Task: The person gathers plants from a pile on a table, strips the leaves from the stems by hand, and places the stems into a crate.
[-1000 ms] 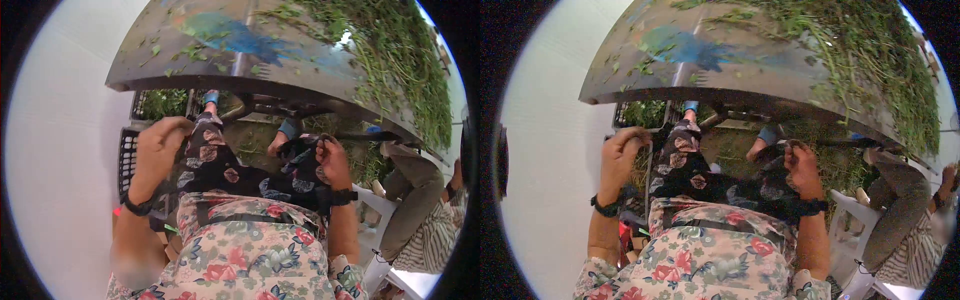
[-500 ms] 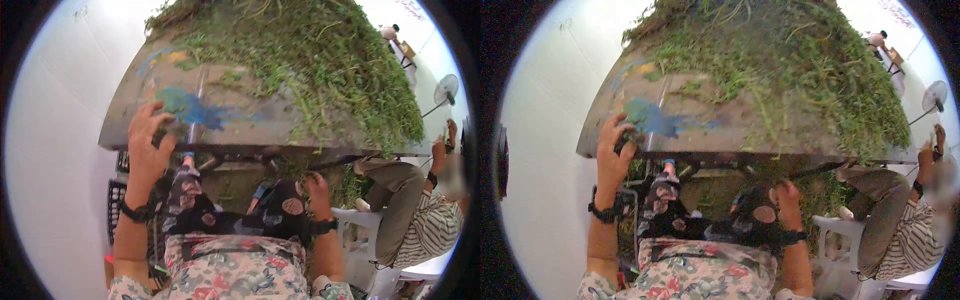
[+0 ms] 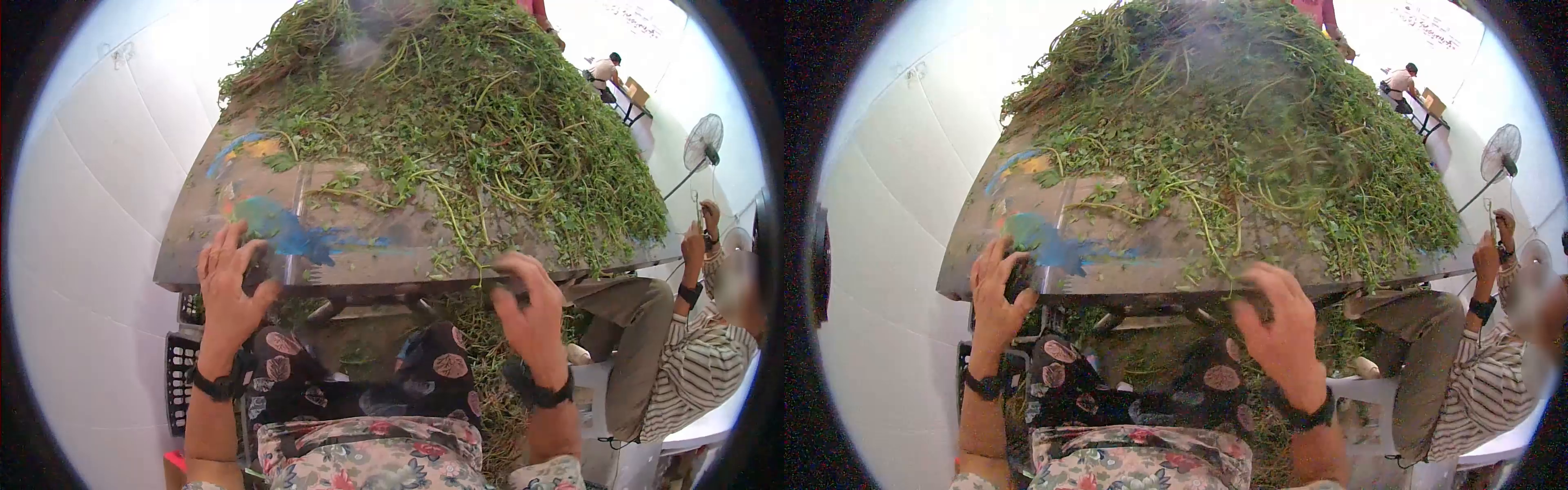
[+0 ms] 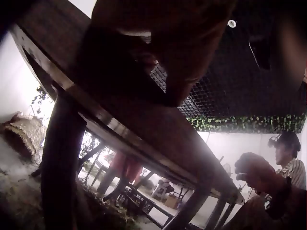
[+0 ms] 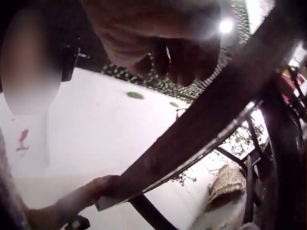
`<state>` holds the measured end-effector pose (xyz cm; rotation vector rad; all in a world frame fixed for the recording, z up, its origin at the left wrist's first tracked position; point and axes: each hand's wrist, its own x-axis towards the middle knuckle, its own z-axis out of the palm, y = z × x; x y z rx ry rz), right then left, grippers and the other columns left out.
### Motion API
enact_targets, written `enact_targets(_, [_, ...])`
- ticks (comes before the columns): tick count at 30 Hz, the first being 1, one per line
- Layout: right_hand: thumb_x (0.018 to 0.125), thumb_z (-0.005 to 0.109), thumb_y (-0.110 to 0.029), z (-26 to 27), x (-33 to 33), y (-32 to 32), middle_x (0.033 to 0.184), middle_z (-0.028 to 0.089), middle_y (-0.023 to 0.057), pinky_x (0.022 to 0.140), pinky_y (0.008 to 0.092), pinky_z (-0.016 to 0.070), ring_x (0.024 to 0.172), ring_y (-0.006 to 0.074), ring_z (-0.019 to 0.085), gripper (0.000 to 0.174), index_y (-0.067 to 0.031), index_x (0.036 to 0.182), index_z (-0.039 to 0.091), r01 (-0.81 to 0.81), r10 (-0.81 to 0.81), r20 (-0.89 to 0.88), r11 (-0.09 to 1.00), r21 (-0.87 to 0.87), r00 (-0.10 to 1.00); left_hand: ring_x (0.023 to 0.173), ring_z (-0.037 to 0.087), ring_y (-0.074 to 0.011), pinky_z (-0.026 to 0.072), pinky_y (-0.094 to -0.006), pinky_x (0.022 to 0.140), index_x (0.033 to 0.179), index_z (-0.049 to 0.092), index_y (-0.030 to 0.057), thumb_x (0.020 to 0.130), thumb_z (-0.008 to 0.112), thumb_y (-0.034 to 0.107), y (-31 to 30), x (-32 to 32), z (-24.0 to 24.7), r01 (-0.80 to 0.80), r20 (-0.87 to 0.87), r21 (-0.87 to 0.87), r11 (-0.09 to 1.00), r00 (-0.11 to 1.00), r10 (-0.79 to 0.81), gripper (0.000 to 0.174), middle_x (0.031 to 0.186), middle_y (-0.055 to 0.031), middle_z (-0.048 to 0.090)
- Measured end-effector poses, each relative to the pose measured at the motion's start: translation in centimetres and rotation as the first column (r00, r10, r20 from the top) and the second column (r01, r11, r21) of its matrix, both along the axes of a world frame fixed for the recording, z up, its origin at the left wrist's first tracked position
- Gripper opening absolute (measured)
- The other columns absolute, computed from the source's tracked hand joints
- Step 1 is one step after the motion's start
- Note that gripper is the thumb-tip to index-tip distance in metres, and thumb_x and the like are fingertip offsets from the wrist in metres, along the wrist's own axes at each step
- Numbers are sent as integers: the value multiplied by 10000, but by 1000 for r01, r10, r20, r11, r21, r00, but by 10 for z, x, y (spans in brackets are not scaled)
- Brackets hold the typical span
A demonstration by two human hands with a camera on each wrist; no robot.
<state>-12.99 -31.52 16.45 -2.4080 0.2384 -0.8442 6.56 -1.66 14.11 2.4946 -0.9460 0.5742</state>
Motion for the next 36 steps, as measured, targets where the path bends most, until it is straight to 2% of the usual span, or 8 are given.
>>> enact_targets(3, [743, 588, -149, 25, 23, -22, 1087, 559, 165, 844, 393, 433, 999, 347, 531, 351, -26, 1065, 526, -94, 57, -305, 990, -107, 951, 1225, 348, -320, 199, -419, 1021, 1061, 569, 90, 686, 615, 314, 0, -1, 2, 17, 2, -21, 1000, 1000, -17, 439, 1282, -149, 443])
enact_targets(9, [779, 548, -212, 30, 88, -79, 1104, 543, 217, 882, 408, 411, 1023, 356, 518, 397, 11, 1105, 510, -32, -57, -192, 904, -427, 980, 1167, 397, -333, 241, -411, 995, 1027, 580, 81, 665, 626, 256, -5, 1, 12, 82, -77, -65, 995, 993, -87, 405, 1232, -156, 472])
enact_targets(14, [820, 524, -279, 48, 158, -32, 1209, 491, 215, 971, 381, 342, 1143, 332, 443, 492, 16, 1207, 448, -275, 110, -656, 949, -154, 746, 1174, 400, -329, 236, -416, 1010, 1001, 580, 76, 693, 614, 246, -40, 8, 14, 223, -92, -161, 961, 966, -240, 354, 1221, -148, 482])
enact_targets(16, [819, 523, -273, 37, 171, -14, 1184, 510, 212, 955, 384, 363, 1116, 338, 465, 486, 5, 1211, 450, -450, 287, -500, 859, -242, 817, 1159, 413, -335, 237, -428, 1006, 987, 581, 75, 691, 618, 238, -47, 9, 14, 240, -64, -127, 963, 966, -249, 340, 1200, -141, 495])
enact_targets(22, [804, 521, -260, 51, 185, -42, 1090, 566, 214, 884, 393, 425, 1027, 345, 532, 429, -33, 1168, 506, -279, 231, -218, 934, -223, 948, 1127, 439, -335, 230, -474, 989, 953, 581, 83, 699, 619, 259, -46, 6, 13, 186, 5, -61, 981, 982, -186, 311, 1124, -111, 540])
enact_targets(24, [795, 536, -266, 75, 184, -70, 1099, 564, 213, 906, 388, 416, 1048, 324, 532, 426, -31, 1150, 522, 40, -57, -237, 996, -75, 970, 1120, 444, -331, 224, -484, 988, 951, 581, 88, 698, 616, 260, -46, 5, 13, 180, 14, -62, 982, 984, -180, 308, 1103, -105, 550])
enact_targets(28, [766, 584, -310, 58, 186, -151, 1224, 479, 235, 956, 388, 379, 1142, 347, 463, 613, 39, 1240, 414, 308, -382, -159, 883, -355, 910, 1112, 450, -310, 225, -500, 981, 941, 588, 98, 656, 655, 201, -49, 5, 13, 190, 2, -76, 979, 982, -190, 311, 1092, -85, 552])
enact_targets(36, [733, 593, -222, 38, 215, -195, 1074, 529, 326, 864, 424, 431, 1026, 415, 522, 751, 52, 1334, 235, 216, -368, -435, 908, -360, 822, 1099, 459, -305, 235, -496, 976, 954, 575, 93, 684, 620, 215, -55, 4, 22, 178, -38, -45, 983, 983, -179, 300, 1086, -82, 555])
